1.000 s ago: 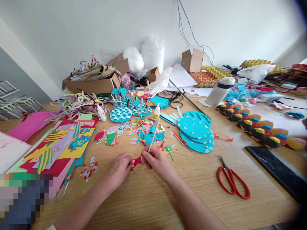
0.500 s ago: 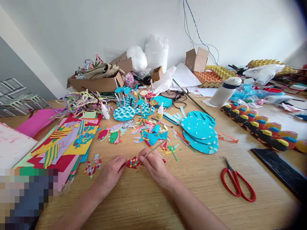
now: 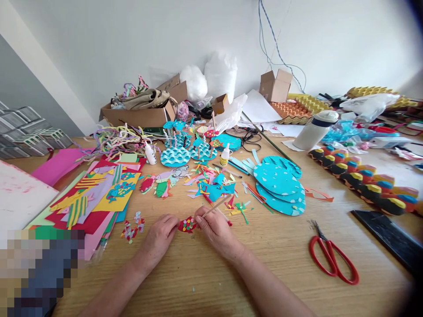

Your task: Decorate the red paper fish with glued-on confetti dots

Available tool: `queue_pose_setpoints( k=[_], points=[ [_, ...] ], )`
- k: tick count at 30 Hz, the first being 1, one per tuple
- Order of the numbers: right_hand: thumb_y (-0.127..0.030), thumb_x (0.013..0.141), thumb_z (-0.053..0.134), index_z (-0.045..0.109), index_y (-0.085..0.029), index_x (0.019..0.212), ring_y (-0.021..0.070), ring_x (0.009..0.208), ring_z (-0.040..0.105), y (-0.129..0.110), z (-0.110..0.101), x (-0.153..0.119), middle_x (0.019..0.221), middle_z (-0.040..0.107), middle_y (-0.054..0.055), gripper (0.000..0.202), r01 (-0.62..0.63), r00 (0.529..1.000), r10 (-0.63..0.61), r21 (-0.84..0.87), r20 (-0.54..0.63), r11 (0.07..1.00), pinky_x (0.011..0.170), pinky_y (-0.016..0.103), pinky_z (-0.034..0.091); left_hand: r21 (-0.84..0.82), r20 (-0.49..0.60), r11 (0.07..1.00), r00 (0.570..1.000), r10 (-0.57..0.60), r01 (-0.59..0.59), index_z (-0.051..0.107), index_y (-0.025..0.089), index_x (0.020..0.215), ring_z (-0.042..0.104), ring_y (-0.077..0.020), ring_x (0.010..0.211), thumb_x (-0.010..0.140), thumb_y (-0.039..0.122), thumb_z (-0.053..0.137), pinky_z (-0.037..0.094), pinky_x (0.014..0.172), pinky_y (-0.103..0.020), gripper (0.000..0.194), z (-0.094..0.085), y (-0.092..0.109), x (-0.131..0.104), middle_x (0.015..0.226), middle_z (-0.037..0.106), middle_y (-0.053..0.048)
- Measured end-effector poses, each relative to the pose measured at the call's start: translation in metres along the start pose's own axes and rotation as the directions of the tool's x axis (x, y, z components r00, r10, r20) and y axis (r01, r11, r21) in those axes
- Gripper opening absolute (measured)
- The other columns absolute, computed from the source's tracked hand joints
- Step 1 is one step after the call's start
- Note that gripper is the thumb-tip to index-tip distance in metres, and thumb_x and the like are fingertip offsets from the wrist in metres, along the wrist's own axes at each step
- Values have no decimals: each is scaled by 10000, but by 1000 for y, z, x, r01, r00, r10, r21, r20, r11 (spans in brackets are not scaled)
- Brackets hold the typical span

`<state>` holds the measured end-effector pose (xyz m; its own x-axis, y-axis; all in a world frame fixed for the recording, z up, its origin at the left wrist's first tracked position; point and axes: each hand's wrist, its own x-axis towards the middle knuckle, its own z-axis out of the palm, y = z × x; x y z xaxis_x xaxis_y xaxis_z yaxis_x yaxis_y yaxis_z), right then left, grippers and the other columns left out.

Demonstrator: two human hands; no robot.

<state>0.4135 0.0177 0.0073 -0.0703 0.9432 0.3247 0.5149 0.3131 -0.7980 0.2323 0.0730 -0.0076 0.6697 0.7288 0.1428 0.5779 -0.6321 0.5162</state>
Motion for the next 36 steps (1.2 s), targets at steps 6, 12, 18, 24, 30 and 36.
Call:
queue_pose_setpoints(
  k=[6, 12, 18, 24, 30, 36],
  points=[
    [-231, 898, 355, 473, -195, 688, 145, 662, 491, 1, 2, 0, 685, 540, 24, 243, 12, 1000, -11, -37, 6, 999, 630, 246, 390, 6, -28, 1000, 1000, 12, -12, 508, 198, 710, 535, -188, 733, 800, 112, 412, 431, 654, -291, 158, 3, -1, 0, 726, 561, -26],
    [-208, 890, 369, 473, -191, 678, 136, 651, 497, 0, -1, 0, 675, 541, 18, 237, -8, 1000, 9, -67, 21, 998, 616, 230, 385, 10, -29, 999, 999, 34, -34, 550, 189, 770, 547, -188, 756, 822, 123, 420, 443, 669, -292, 155, 5, -3, 0, 761, 574, -33],
    [-204, 886, 375, 473, -186, 673, 128, 627, 487, 1, 0, 0, 655, 527, 8, 235, -1, 1000, 2, -58, 24, 998, 605, 225, 382, 10, -51, 997, 995, 83, -82, 578, 181, 813, 564, -183, 770, 819, 112, 429, 464, 674, -295, 164, 7, -6, 0, 786, 592, -35],
    [-237, 900, 341, 462, -187, 667, 131, 619, 488, 3, -2, -1, 653, 524, 15, 267, 16, 999, -15, 30, -31, 999, 591, 234, 379, 4, -93, 995, 990, 103, -103, 584, 196, 813, 575, -171, 759, 830, 123, 416, 477, 672, -293, 184, 10, -9, 0, 786, 602, -22],
    [-220, 888, 355, 476, -183, 673, 132, 613, 493, 3, 3, 1, 658, 535, 20, 250, 24, 999, -24, -9, -27, 1000, 588, 235, 379, 12, -96, 993, 988, 121, -120, 583, 190, 801, 575, -172, 744, 829, 123, 419, 478, 656, -291, 180, 9, -8, 0, 763, 599, -23],
    [-193, 874, 353, 460, -184, 663, 133, 601, 490, 3, 6, 1, 647, 534, 21, 237, 27, 1000, -27, -55, -1, 998, 582, 235, 375, 15, -89, 994, 990, 111, -110, 582, 189, 811, 574, -172, 753, 822, 111, 425, 478, 664, -291, 176, 9, -8, 0, 769, 599, -25]
  ],
)
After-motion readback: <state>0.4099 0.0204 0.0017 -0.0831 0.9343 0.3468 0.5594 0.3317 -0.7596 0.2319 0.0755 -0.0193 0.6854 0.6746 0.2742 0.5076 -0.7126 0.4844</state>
